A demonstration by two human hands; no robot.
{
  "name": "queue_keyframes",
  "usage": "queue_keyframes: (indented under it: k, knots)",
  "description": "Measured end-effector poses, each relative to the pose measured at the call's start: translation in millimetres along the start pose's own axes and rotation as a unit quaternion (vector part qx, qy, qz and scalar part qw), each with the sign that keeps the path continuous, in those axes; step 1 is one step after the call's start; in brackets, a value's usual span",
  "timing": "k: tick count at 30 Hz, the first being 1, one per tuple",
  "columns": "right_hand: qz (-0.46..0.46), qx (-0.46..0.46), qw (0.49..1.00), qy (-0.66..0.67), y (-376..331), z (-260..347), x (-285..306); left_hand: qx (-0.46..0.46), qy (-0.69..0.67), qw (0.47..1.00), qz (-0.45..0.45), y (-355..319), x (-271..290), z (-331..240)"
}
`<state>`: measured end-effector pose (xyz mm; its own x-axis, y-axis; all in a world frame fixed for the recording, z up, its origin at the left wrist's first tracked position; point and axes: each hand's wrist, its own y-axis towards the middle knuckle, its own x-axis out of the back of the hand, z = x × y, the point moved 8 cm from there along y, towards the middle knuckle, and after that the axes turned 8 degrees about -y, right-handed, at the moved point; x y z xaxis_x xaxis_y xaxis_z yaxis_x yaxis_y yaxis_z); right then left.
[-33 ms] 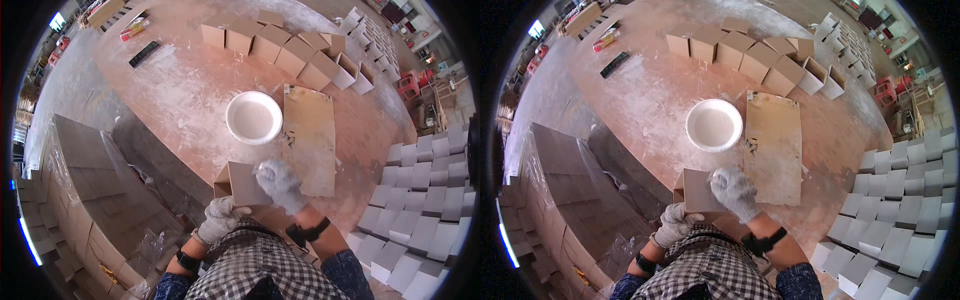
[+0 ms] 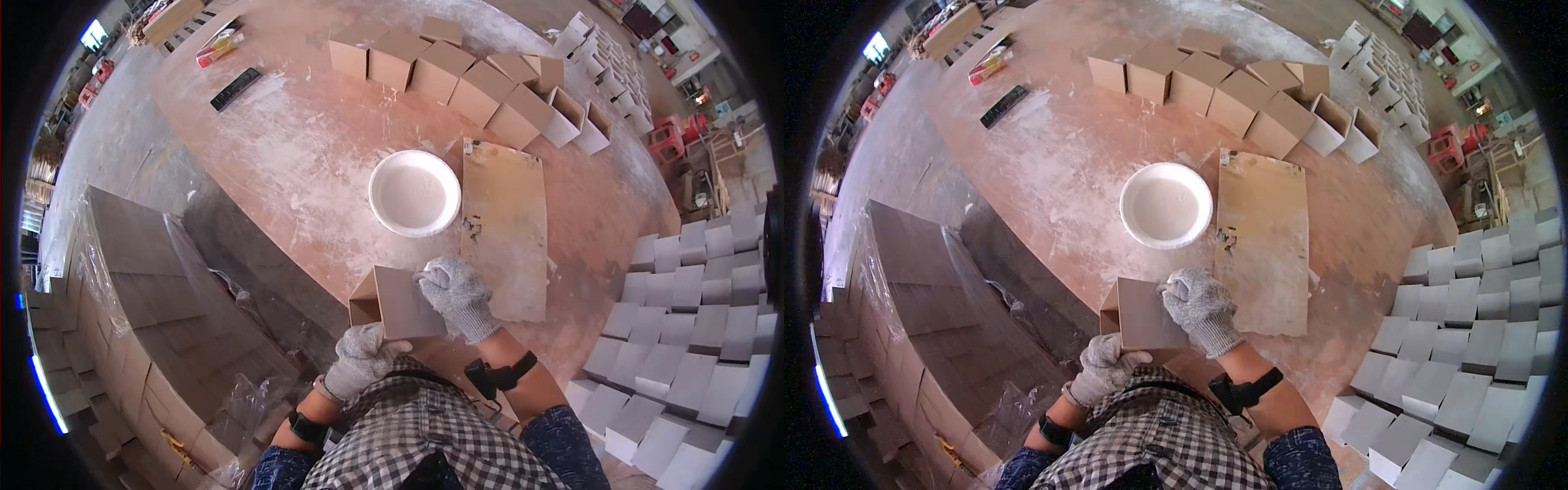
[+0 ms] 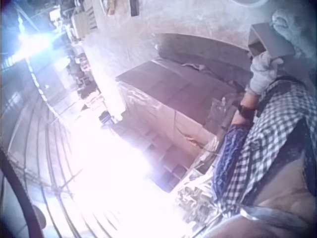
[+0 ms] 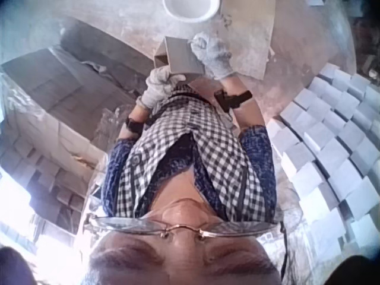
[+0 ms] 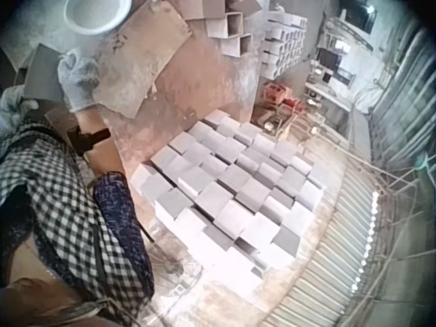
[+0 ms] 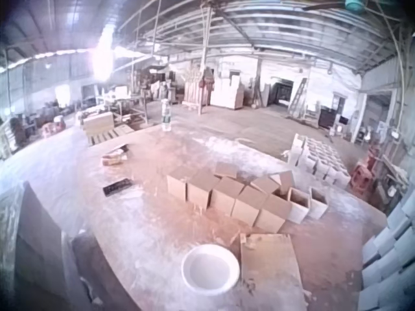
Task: Sanding the edges and surfaces of small square wooden boxes using a piece of sandpaper.
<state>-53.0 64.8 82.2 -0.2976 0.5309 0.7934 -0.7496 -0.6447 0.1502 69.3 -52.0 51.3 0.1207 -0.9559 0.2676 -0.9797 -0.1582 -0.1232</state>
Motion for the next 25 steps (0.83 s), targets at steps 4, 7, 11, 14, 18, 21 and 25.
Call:
queue_keyframes:
  k: [4, 7, 11, 14, 18, 21, 25]
  knots:
    - [0.001, -0.005, 0.999, 0.052, -1.9, -0.6, -4.1, -0.044, -0.017, 0.999, -0.008, -2.8, 3.1, -6.4]
    - [0.004, 0.034, 0.982, 0.183, -42.0, 20.7, 9.2, -0.015, 0.017, 1.0, 0.011, -5.9, -2.2, 2.2]
    - [0.029, 0.002, 0.999, -0.02, 7.0, -23.6, -19.9, -0.068, -0.002, 0.998, 0.017, -3.1, -8.0, -4.6]
    - [-0.016, 0.021, 1.0, -0.017, 9.6, -24.2, -16.4, -0.023, -0.028, 0.999, -0.014, -5.6, -1.5, 2.6]
    - [0.092, -0.018, 0.981, 0.171, -34.7, -2.2, -33.7, -0.031, -0.023, 0.999, -0.013, -7.0, -0.3, 2.4]
    - [0.039, 0.042, 0.994, 0.092, -21.3, 0.6, -17.8, -0.043, 0.009, 0.999, 0.008, -3.3, -4.4, 1.1]
    - [0.033, 0.01, 0.997, -0.071, 53.8, -54.7, -64.5, -0.094, 0.001, 0.995, 0.025, -4.6, -11.2, 0.8]
